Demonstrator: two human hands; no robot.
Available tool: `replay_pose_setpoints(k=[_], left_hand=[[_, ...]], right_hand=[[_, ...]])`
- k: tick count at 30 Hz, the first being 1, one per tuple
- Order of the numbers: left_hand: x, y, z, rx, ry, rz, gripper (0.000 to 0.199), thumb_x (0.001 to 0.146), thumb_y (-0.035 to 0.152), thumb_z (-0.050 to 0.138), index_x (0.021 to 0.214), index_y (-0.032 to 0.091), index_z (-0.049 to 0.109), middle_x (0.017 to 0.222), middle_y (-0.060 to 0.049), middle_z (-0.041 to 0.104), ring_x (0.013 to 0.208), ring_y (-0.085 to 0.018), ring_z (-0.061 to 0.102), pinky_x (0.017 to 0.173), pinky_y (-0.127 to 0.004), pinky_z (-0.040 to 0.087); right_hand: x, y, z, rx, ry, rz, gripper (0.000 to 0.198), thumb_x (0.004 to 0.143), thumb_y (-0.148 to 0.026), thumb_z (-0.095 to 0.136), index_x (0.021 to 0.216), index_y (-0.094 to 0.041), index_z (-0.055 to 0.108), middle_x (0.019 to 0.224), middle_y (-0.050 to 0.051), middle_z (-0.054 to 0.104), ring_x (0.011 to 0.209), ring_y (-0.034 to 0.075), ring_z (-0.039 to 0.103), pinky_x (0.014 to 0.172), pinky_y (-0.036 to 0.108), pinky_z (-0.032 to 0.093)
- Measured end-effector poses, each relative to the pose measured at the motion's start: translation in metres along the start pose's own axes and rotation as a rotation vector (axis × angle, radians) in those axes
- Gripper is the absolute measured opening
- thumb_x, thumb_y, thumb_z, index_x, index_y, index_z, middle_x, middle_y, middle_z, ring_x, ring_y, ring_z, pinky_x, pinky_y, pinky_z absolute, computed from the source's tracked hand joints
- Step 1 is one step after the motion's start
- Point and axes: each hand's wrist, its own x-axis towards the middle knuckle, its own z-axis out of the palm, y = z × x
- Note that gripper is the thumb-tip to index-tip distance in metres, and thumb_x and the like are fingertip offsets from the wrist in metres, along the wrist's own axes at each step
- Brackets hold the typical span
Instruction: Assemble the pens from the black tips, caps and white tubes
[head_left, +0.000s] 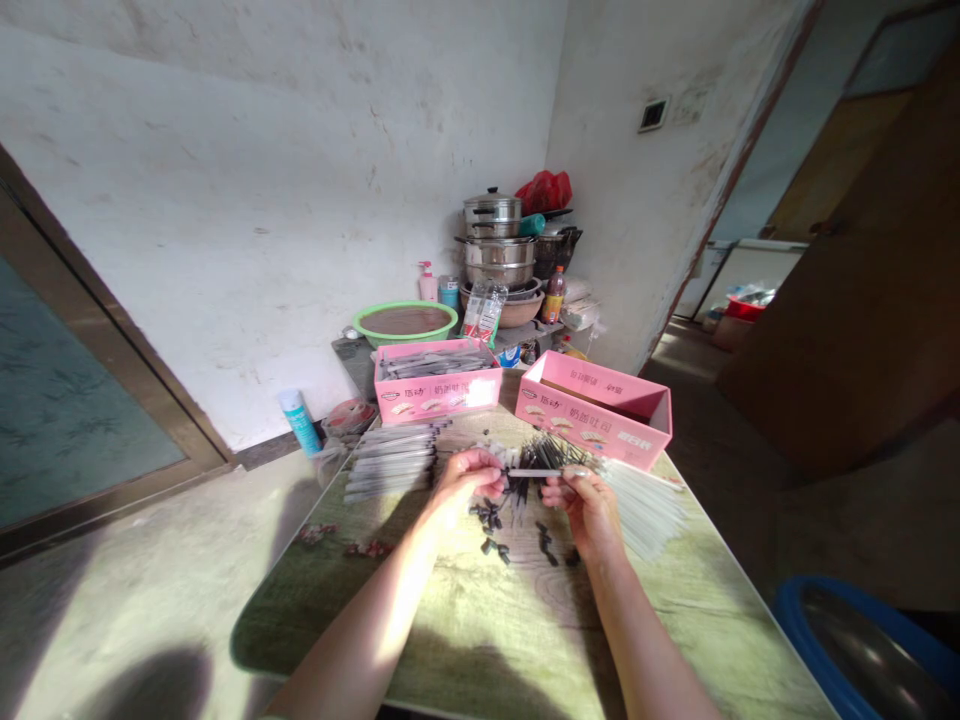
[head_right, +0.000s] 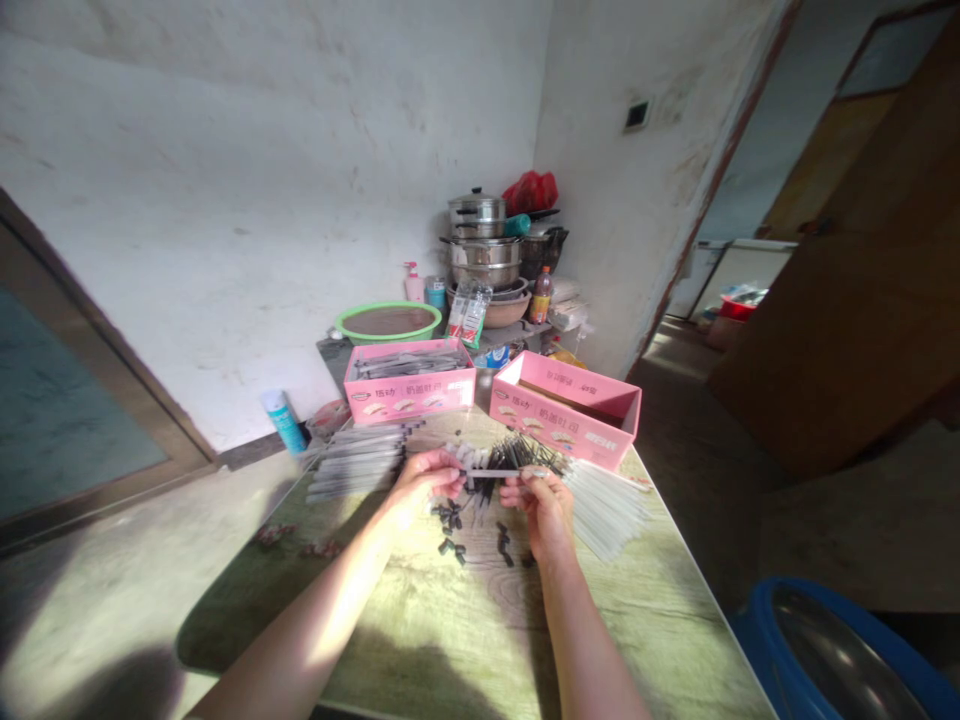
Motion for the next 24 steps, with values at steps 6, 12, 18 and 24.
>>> replay_pose_setpoints(k=[6, 12, 18, 24], left_hand=[[-0.0015, 0.0018, 0.0009, -0.009, -0.013, 0.006, 0.037, 0.06, 0.035, 0.094, 0.082, 0.013, 0.074, 0.071, -0.007, 0.075, 0.061, -0.016, 0.067, 0.061, -0.028, 0.055], [0.0007, -0.0024, -0.0002, 0.0, -0.026, 0.012, 0.04, 0.061, 0.036, 0.095, 0.084, 0.011, 0.074, 0.073, -0.008, 0.076, 0.063, -0.016, 0.069, 0.062, -0.029, 0.057], [0.0014, -0.0026, -0.0006, 0.014, -0.01, 0.032, 0.041, 0.06, 0.037, 0.096, 0.083, 0.012, 0.073, 0.072, -0.007, 0.075, 0.063, -0.016, 0.069, 0.062, -0.028, 0.058], [0.0038, -0.0059, -0.0009, 0.026, -0.036, 0.038, 0.043, 0.06, 0.04, 0.097, 0.082, 0.013, 0.073, 0.071, -0.007, 0.074, 0.063, -0.017, 0.069, 0.062, -0.03, 0.058]], right_hand=[[0.0006, 0.0009, 0.0, -0.017, 0.0, -0.003, 0.028, 0.061, -0.033, 0.095, 0.076, -0.02, 0.075, 0.068, 0.006, 0.079, 0.054, 0.021, 0.074, 0.05, 0.028, 0.062], [0.0004, 0.0012, 0.0006, -0.026, 0.003, -0.008, 0.029, 0.061, -0.034, 0.095, 0.076, -0.02, 0.075, 0.068, 0.006, 0.079, 0.054, 0.021, 0.075, 0.05, 0.028, 0.062], [-0.0013, -0.0012, 0.0039, -0.048, 0.005, -0.015, 0.029, 0.059, -0.033, 0.094, 0.075, -0.019, 0.074, 0.067, 0.007, 0.078, 0.053, 0.021, 0.074, 0.05, 0.028, 0.062], [-0.0001, 0.0003, 0.0021, -0.061, 0.001, -0.024, 0.029, 0.062, -0.034, 0.094, 0.076, -0.019, 0.074, 0.067, 0.006, 0.078, 0.053, 0.021, 0.075, 0.05, 0.027, 0.062]])
